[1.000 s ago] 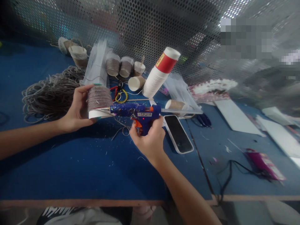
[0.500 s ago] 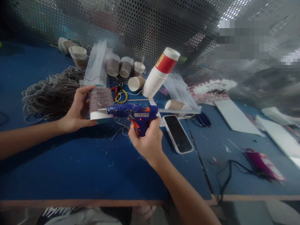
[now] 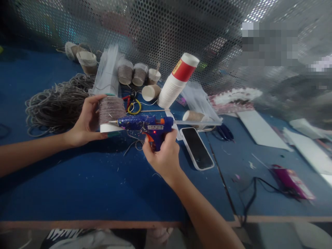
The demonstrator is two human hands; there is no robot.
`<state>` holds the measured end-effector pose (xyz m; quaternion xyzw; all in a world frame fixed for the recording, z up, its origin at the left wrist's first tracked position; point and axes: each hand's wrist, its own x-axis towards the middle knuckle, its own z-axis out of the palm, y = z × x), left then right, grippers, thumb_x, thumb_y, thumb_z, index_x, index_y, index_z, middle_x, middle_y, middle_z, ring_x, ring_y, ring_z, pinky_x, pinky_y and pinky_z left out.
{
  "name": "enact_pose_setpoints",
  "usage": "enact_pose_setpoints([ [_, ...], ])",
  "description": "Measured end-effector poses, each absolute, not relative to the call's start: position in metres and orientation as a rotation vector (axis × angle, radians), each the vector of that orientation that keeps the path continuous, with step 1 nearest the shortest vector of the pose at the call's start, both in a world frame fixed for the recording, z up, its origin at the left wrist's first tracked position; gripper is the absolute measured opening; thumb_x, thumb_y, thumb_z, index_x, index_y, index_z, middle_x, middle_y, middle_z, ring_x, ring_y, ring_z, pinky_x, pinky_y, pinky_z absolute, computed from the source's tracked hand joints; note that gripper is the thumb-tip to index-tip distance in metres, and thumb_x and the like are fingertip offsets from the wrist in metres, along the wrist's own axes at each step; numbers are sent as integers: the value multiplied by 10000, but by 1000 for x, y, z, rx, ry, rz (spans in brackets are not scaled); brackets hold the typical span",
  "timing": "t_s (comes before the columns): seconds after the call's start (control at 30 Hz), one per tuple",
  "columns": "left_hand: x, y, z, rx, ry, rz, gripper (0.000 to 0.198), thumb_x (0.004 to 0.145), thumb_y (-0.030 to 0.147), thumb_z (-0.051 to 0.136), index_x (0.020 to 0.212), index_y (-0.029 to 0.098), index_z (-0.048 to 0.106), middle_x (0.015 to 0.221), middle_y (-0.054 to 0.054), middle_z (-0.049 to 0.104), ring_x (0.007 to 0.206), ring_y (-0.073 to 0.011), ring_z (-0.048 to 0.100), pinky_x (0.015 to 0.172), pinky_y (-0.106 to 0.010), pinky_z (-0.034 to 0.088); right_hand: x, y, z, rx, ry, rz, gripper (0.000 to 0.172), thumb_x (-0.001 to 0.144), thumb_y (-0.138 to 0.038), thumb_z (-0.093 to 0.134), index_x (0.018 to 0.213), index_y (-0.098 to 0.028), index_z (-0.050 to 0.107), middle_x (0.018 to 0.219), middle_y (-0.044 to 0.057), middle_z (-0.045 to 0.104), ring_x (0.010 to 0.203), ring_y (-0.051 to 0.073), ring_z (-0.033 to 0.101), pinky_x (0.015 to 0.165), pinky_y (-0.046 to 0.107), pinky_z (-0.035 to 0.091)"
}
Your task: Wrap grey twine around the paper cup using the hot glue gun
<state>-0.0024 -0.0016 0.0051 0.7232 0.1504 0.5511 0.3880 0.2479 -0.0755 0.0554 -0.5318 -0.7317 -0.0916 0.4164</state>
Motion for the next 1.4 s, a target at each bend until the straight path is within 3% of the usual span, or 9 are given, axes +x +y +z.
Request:
enact_pose_setpoints([
  [0.37,-6,4,2,1856,377,1429,918,723,352,872,1463,342,329,1421,-97,440,1274,-298,546,1004,-458,559,250,-74,57,-1336,-1845,-297,355,822,-384,640,1075,-257,427,732,17,671,594,237,686,522,345,529],
  [0.83,-7,-2,5,1777,429,1449,925,685,313,898,1424,324,341,1461,-99,420,1327,-337,513,1045,-513,541,254,-72,58,-1389,-1791,-284,316,821,-439,640,992,-255,448,708,12,638,599,234,656,545,355,510],
  [1.13,-4,-2,9,1774,261,1458,908,733,264,866,1462,322,327,1505,-112,443,1420,-345,441,1133,-576,453,255,-72,60,-1435,-1761,-215,307,821,-430,648,993,-266,454,709,3,624,581,223,629,545,358,494],
  [1.4,-6,-5,8,1720,325,1488,887,738,286,862,1460,366,353,1500,-66,429,1402,-318,465,1125,-513,489,256,-71,61,-1435,-1757,-145,295,830,-417,635,967,-267,421,692,-14,611,554,206,607,524,342,464],
])
